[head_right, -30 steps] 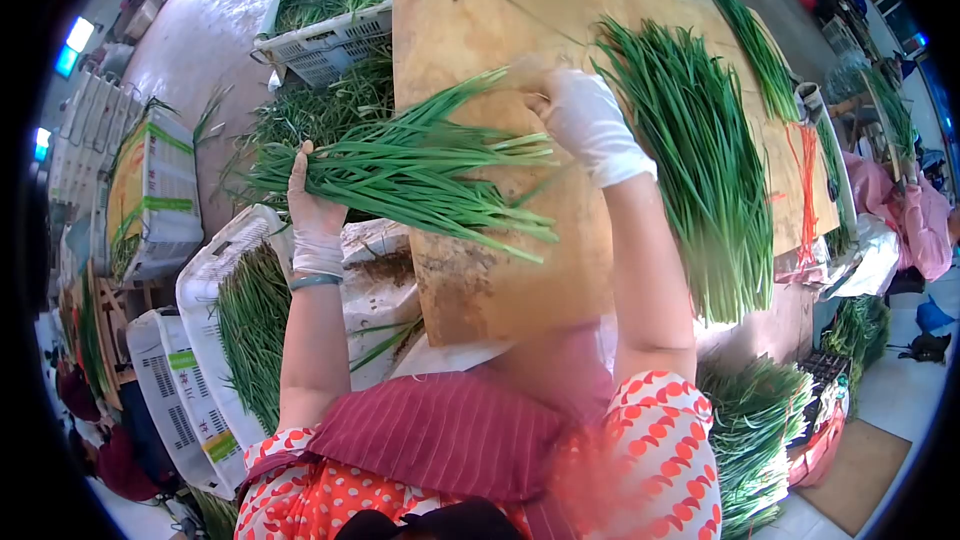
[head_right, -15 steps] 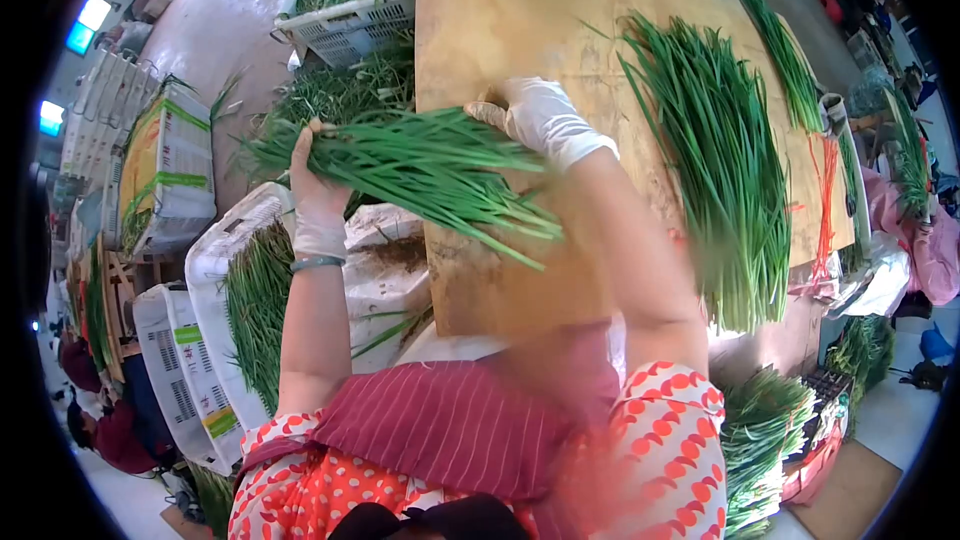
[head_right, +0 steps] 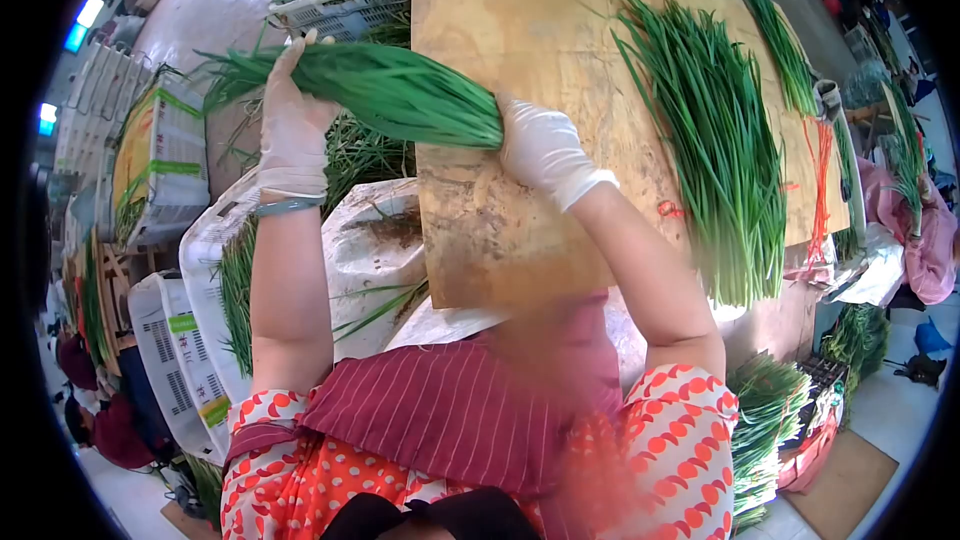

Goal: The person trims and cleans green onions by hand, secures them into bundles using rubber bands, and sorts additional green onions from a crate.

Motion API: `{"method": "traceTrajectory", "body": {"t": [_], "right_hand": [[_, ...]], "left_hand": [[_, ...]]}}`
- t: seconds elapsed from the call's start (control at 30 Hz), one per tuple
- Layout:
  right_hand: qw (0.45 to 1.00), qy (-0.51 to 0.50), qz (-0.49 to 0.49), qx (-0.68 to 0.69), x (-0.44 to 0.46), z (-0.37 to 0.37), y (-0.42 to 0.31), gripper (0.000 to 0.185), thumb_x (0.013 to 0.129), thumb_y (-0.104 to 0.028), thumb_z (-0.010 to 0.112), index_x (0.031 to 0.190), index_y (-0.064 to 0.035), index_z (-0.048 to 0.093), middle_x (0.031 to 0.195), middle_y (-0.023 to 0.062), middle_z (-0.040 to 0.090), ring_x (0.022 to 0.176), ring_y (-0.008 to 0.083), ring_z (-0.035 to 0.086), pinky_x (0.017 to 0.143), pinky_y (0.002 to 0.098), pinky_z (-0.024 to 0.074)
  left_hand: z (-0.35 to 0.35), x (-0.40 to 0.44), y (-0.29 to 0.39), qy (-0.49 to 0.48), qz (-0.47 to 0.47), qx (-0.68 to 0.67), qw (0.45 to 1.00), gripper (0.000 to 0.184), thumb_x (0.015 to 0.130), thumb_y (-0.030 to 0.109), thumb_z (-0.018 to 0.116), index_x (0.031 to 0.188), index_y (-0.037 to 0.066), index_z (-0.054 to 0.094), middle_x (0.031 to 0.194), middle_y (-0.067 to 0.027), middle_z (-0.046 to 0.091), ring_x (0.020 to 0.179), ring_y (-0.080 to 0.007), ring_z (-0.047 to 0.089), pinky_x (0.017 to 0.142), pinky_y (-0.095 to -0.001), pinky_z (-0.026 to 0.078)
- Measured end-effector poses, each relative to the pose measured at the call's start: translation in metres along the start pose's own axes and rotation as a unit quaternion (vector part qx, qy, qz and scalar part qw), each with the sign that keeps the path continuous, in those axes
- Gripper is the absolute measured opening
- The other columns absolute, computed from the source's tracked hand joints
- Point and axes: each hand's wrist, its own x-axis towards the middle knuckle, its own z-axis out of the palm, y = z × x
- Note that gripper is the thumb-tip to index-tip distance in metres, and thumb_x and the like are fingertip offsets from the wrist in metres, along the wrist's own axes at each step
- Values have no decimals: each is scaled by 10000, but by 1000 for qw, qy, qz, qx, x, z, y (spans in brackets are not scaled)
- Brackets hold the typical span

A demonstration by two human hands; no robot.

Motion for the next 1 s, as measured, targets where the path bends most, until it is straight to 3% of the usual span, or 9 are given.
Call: {"method": "traceTrajectory", "body": {"t": [0.1,0.17,0.2,0.43,0.63,0.73,0.8,0.9,1.0], "right_hand": [[994,45,-20,94,3,-13,13,524,752,-217,625,1232,-80,466,864,234,613,820,384,593,719,436,472],[979,147,-10,138,2,-32,11,468,767,-210,594,1196,-53,488,887,246,607,829,395,589,721,437,473],[995,61,78,23,13,-38,10,453,766,-198,597,1176,-34,495,875,251,610,823,402,589,700,426,479],[982,151,53,97,-37,-43,52,436,777,-204,567,1172,-38,485,868,260,613,815,419,592,709,446,486],[942,-113,281,144,-136,-22,3,603,713,-246,670,1181,64,449,863,233,636,831,326,643,712,372,506],[922,-169,109,331,-109,-1,-30,405,778,-237,605,1042,58,524,746,132,629,661,207,622,576,308,501],[786,-294,90,536,-61,8,-51,258,825,-196,570,951,29,560,672,64,584,569,126,566,500,241,474],[354,-374,183,838,-5,4,-77,236,834,-123,584,999,42,549,758,80,588,575,118,557,574,236,518],[384,-324,223,836,22,39,-79,261,860,-137,541,1043,49,531,735,47,571,587,104,543,514,203,485]], "left_hand": [[16,-18,28,-63,-6,6,998,302,846,251,562,1054,34,550,1075,-122,570,998,-273,542,911,-516,406],[18,-36,50,-118,11,90,989,465,853,282,558,1217,35,407,1296,-181,388,1190,-336,397,940,-530,394],[3,-28,58,-139,12,152,978,588,862,328,541,1306,43,280,1389,-201,219,1258,-394,277,945,-578,362],[-65,-37,67,-93,40,224,969,531,911,323,448,1347,58,302,1333,-182,339,1207,-333,378,957,-455,384],[-107,-67,75,-78,47,247,965,417,913,295,447,1256,59,457,1146,-76,528,1056,-200,491,870,-346,418],[-101,-77,66,-87,45,255,962,396,905,269,464,1234,49,474,1069,-65,568,980,-172,530,848,-322,425],[-94,-88,63,-93,54,261,959,384,901,255,472,1221,44,485,1050,-65,574,959,-167,539,842,-312,427],[-90,-104,67,-83,83,264,957,357,895,231,489,1191,31,507,1024,-68,584,923,-153,554,825,-286,434],[-98,-112,60,-82,71,305,946,415,891,278,501,1205,7,492,1028,-93,607,903,-189,587,786,-312,478]]}}
